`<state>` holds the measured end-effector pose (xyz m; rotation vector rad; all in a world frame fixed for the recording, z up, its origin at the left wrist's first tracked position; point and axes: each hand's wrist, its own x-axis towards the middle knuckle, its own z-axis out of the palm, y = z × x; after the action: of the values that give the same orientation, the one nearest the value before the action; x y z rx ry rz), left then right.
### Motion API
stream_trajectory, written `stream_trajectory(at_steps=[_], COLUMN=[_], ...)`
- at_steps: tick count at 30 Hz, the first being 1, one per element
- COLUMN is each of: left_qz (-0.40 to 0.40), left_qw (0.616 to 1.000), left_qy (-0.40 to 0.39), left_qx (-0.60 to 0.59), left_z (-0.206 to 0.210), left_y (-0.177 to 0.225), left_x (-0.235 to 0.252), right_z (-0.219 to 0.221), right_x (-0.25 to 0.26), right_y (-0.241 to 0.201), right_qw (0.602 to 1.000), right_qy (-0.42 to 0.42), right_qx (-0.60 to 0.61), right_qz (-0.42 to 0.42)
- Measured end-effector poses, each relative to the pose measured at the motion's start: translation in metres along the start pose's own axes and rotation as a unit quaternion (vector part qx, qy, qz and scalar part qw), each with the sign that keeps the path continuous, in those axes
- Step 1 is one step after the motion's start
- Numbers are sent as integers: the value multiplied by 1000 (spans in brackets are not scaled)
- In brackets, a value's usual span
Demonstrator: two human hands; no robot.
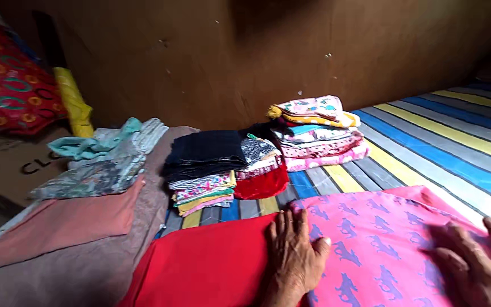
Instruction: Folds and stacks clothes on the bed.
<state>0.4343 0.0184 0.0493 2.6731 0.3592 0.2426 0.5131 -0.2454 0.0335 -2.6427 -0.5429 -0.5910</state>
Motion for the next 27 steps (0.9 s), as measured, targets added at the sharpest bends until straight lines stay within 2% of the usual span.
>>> stream_trajectory(at_steps=[3, 5, 6, 7, 9, 12, 13, 15, 17, 18, 20, 21, 23, 24, 26, 27], left_qz=[8, 37, 42, 33, 14, 17, 15, 12, 10, 5, 4, 6, 16, 22, 15, 19], left_qw=[1000, 997, 997, 999, 1000, 999, 1000, 1000, 1000, 1000, 1000, 1000, 999, 998, 999, 999], left_qy=[8, 55, 55, 28, 6, 23, 14, -9, -13, -19, -18, -14, -11, -10, -2, 14], left_qx=[4, 29, 36, 26, -1, -25, -22, -13, 1, 5, 12, 16, 37, 50, 40, 34], left_z=[2, 11, 11, 7, 5, 7, 5, 3, 5, 4, 3, 3, 4, 5, 5, 7], left_y=[-1, -4, -3, -1, -1, -4, -5, -3, 1, 2, 3, 2, 1, 1, -1, -4], left_x=[2, -1, -2, -3, -2, 1, 2, 2, 3, 4, 5, 5, 3, 1, 2, 2], right_z=[-7, 7, 19, 36, 51, 28, 17, -10, -30, -30, -19, -15, -1, 13, 38, 40], right_x=[11, 23, 31, 37, 48, 59, 60, 59, 65, 67, 69, 68, 67, 70, 82, 93], right_y=[-79, -127, -137, -135, -103, -25, -3, 28, 43, 41, -1, -40, -113, -135, -143, -134], right_qw=[986, 958, 950, 956, 969, 975, 978, 979, 968, 970, 984, 988, 952, 930, 928, 928], right_qy=[-113, -194, -213, -189, -152, -184, -183, -186, -176, -150, -112, -138, -287, -336, -341, -350], right_qx=[80, 166, 170, 137, 68, -17, -45, -85, -108, -117, -105, -53, 94, 119, 69, 48], right_qz=[-93, -133, -151, -176, -184, -123, -93, 20, 141, 150, 94, 46, -43, -87, -137, -120])
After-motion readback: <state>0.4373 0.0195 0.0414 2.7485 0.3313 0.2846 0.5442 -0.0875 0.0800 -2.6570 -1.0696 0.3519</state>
